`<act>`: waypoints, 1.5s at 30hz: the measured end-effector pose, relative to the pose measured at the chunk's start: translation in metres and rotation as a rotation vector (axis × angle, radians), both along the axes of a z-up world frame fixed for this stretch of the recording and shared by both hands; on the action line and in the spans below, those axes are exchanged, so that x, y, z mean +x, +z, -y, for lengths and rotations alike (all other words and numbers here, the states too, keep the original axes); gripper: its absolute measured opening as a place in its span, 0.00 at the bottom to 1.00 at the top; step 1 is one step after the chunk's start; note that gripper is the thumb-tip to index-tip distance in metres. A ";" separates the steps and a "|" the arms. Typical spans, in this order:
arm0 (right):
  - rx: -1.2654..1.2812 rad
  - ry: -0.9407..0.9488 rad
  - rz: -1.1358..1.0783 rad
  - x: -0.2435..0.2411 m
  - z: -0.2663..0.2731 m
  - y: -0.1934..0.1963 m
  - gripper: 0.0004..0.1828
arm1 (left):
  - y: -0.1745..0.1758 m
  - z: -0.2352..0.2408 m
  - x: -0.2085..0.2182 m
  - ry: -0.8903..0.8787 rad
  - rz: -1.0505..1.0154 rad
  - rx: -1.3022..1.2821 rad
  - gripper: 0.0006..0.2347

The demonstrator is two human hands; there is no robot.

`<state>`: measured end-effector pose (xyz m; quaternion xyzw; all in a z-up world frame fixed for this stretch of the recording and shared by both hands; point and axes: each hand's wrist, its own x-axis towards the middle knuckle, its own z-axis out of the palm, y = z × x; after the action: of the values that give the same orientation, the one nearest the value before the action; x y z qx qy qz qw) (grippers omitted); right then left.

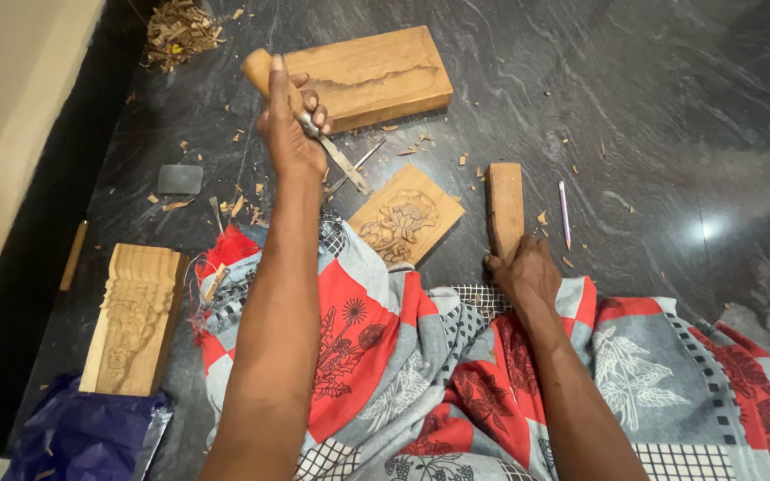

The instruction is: The person carves a floral design into a rectangular wooden block using a chisel and a wooden mallet. They repeatedly strike the chisel to remove wood shavings and refine the pattern.

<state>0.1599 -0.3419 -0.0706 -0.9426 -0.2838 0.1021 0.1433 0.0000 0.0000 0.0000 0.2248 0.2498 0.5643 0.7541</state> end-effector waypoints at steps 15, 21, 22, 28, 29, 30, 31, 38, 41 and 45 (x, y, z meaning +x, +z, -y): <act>-0.004 0.028 0.043 -0.002 -0.003 0.003 0.33 | -0.003 0.017 0.017 -0.118 -0.177 0.211 0.10; 0.004 0.026 0.049 -0.003 -0.003 0.003 0.32 | -0.004 0.021 0.025 -0.145 -0.202 0.300 0.14; 0.011 0.028 0.049 -0.003 -0.003 0.002 0.32 | -0.005 0.022 0.026 -0.159 -0.180 0.250 0.15; -0.029 0.011 0.035 -0.002 -0.007 0.004 0.33 | -0.011 0.016 0.028 -0.178 -0.064 -0.004 0.22; -0.054 -0.011 0.018 -0.003 -0.007 0.006 0.35 | -0.013 0.015 0.027 -0.168 -0.077 -0.022 0.22; -0.079 -0.033 0.000 -0.005 -0.008 0.008 0.37 | -0.014 0.013 0.027 -0.157 -0.090 -0.039 0.22; -0.006 0.045 0.136 -0.007 -0.009 0.011 0.42 | -0.016 0.012 0.027 -0.157 -0.084 -0.044 0.23; 0.251 0.422 0.072 -0.030 -0.060 0.000 0.61 | -0.026 0.012 0.023 -0.136 -0.083 -0.058 0.22; 0.210 0.502 0.058 -0.033 -0.082 -0.014 0.68 | -0.021 0.015 0.018 -0.099 -0.093 -0.093 0.21; 0.222 0.463 0.062 -0.036 -0.081 -0.019 0.66 | -0.009 0.026 0.011 -0.074 -0.077 -0.097 0.18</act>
<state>0.1238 -0.2609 -0.0895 -0.8337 -0.5056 0.0714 0.2101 0.0110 -0.0256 -0.0092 0.2187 0.2970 0.5143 0.7742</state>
